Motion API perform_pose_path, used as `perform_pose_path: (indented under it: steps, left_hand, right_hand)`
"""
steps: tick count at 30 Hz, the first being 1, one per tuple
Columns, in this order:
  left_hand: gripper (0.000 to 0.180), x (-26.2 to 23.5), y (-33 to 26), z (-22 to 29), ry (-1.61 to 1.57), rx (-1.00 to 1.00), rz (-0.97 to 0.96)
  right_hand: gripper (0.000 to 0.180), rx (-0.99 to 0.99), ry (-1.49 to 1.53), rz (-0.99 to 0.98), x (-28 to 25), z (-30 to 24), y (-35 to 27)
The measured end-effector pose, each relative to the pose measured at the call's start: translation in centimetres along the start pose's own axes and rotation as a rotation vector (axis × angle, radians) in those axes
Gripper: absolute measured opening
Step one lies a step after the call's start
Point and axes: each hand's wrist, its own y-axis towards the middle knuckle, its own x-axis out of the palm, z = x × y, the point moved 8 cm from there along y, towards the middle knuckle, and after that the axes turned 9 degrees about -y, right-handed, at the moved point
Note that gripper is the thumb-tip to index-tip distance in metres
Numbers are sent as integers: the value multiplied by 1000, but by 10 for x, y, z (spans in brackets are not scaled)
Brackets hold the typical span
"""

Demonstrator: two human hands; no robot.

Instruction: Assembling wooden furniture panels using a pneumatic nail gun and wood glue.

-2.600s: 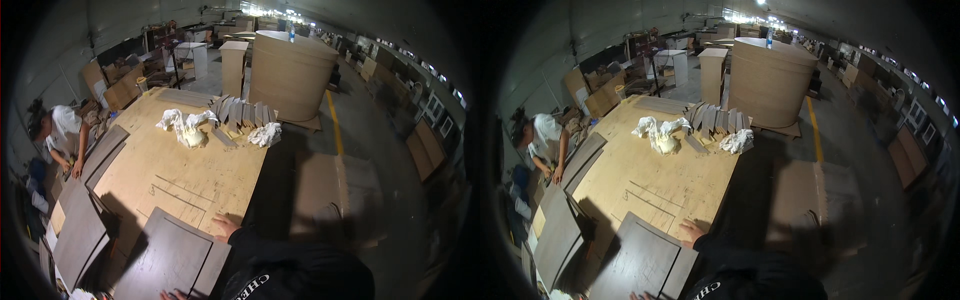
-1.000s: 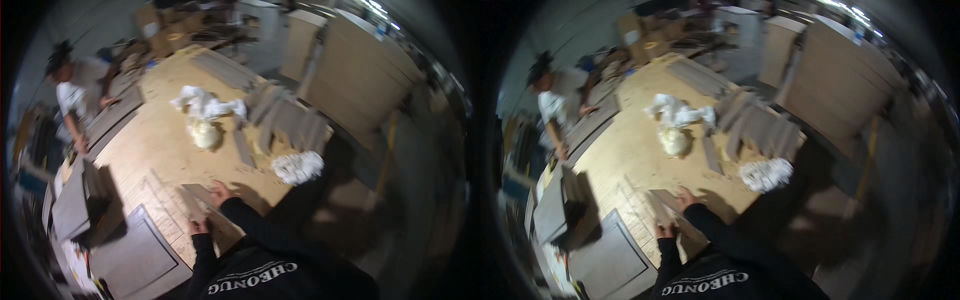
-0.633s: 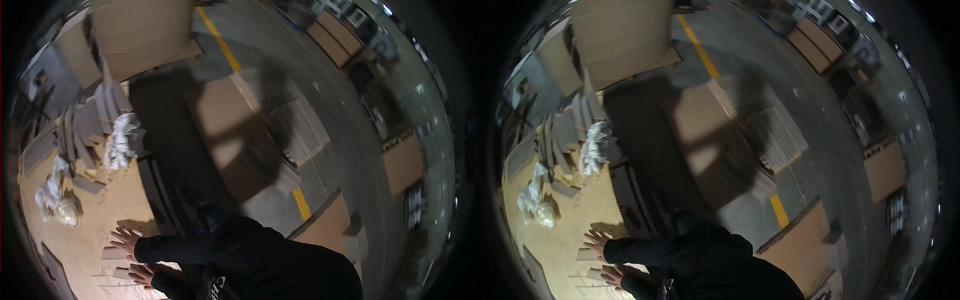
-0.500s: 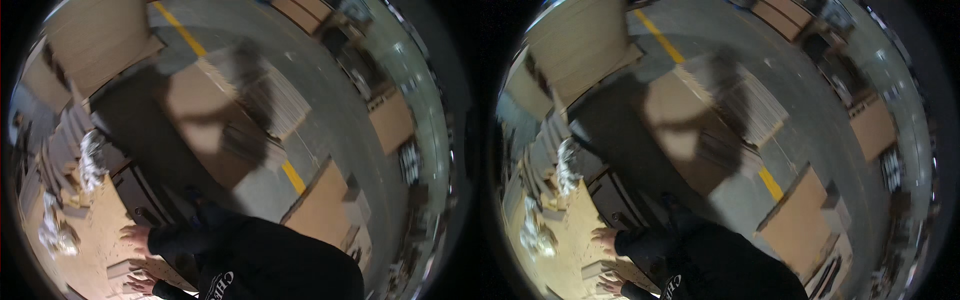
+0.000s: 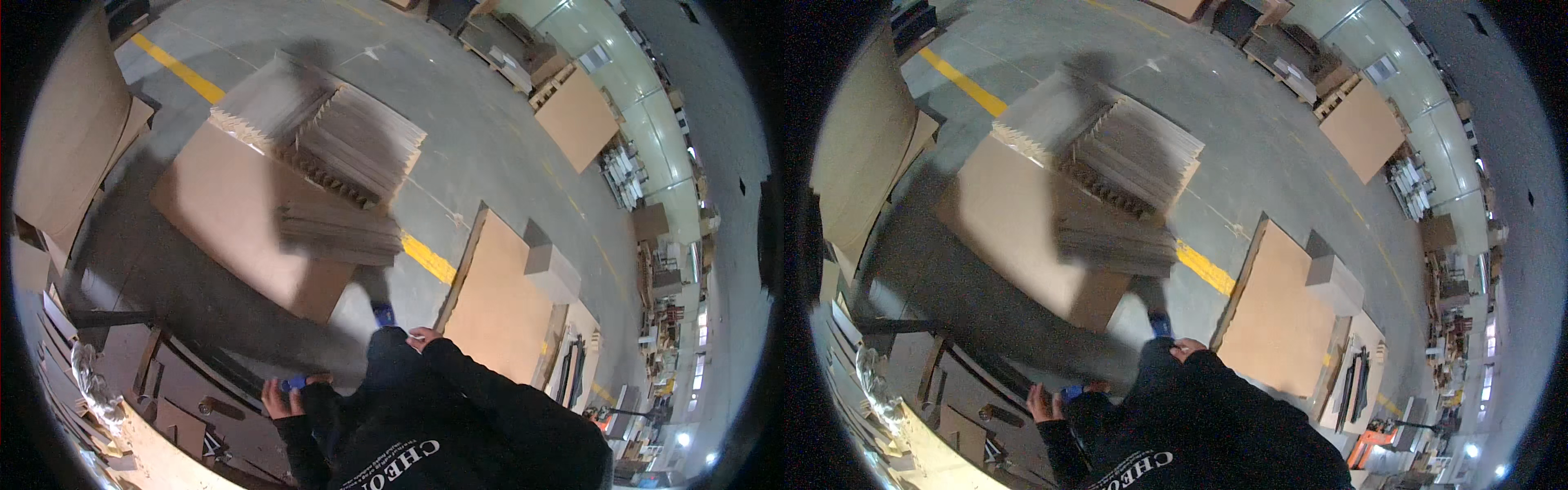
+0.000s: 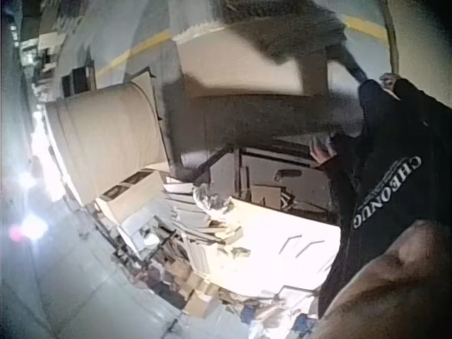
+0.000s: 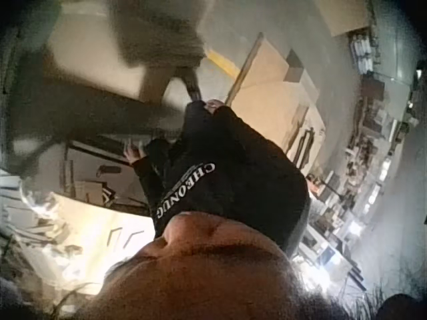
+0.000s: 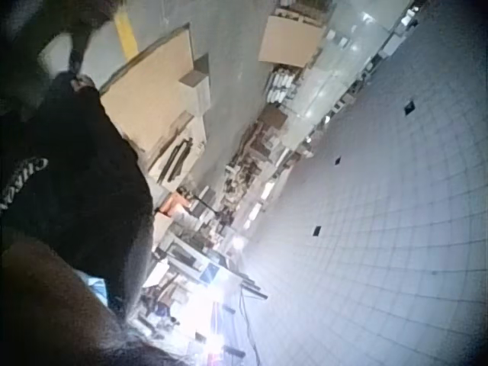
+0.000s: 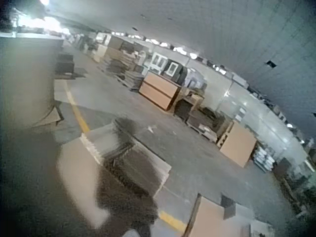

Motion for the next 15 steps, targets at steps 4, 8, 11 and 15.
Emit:
perform_pose_path:
  steps: [4,8,11,15]
  left_hand:
    - [50,64,-6,-55,32,-258,-150]
    - [42,144,0,-56,55,-325,-19]
    - [37,211,-41,-148,-107,-733,77]
    - [41,401,-10,-95,-30,-441,-310]
  right_hand:
    - [42,5,-6,7,-38,26,70]
    - [42,-12,-60,-99,-83,33,174]
    - [45,-48,-43,-88,-58,74,264]
    - [51,-90,-8,9,-39,129,359]
